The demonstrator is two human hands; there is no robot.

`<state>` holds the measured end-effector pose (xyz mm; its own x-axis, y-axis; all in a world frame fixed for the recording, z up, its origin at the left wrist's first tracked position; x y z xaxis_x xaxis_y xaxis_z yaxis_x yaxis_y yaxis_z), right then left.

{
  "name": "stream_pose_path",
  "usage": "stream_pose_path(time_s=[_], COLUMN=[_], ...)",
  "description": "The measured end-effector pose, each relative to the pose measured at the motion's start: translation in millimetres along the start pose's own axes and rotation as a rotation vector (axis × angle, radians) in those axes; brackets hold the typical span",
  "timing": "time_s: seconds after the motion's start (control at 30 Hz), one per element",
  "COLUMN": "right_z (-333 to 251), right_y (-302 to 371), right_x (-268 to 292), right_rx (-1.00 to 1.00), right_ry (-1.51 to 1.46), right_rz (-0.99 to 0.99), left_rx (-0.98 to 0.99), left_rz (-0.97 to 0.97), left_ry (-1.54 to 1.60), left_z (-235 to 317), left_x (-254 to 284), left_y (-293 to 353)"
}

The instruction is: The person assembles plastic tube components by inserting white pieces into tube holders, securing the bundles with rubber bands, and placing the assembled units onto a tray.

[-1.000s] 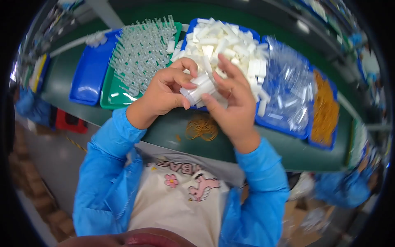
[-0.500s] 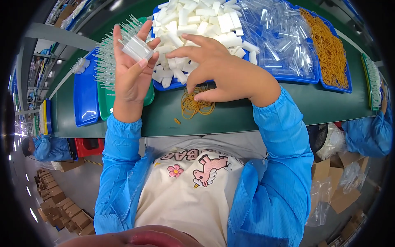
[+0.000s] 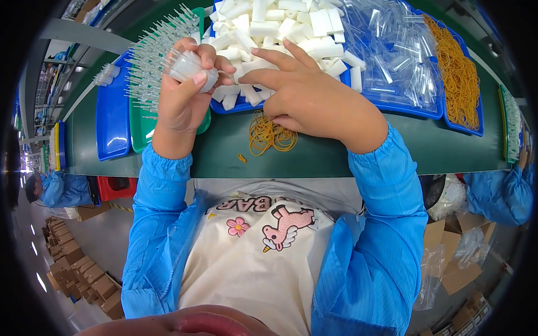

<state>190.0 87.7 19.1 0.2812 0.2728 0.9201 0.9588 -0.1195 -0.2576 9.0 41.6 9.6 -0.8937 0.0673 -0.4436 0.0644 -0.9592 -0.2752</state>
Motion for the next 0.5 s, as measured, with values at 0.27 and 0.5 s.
stream_pose_path(time_s=[0.27,0.5], right_z=[13,24], right_y=[1,6], right_x=[22,34], right_rx=[0.004,-0.062], right_ry=[-0.201,-0.355], right_rz=[0.264,0.476], left_rx=[0.000,0.284], left_rz=[-0.091,-0.215], left_ry=[0.028,-0.143], left_z=[0,-3], left_x=[-8,-25], left_y=[5,10])
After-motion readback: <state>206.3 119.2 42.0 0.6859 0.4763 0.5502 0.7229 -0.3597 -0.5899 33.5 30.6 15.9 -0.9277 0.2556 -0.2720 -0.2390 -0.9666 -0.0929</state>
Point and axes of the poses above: each hand's wrist, its own y-axis away from the middle knuckle, its own x-axis out of the back of the hand, z = x × y, the point moved 5 cm from there along -y, towards the middle knuckle
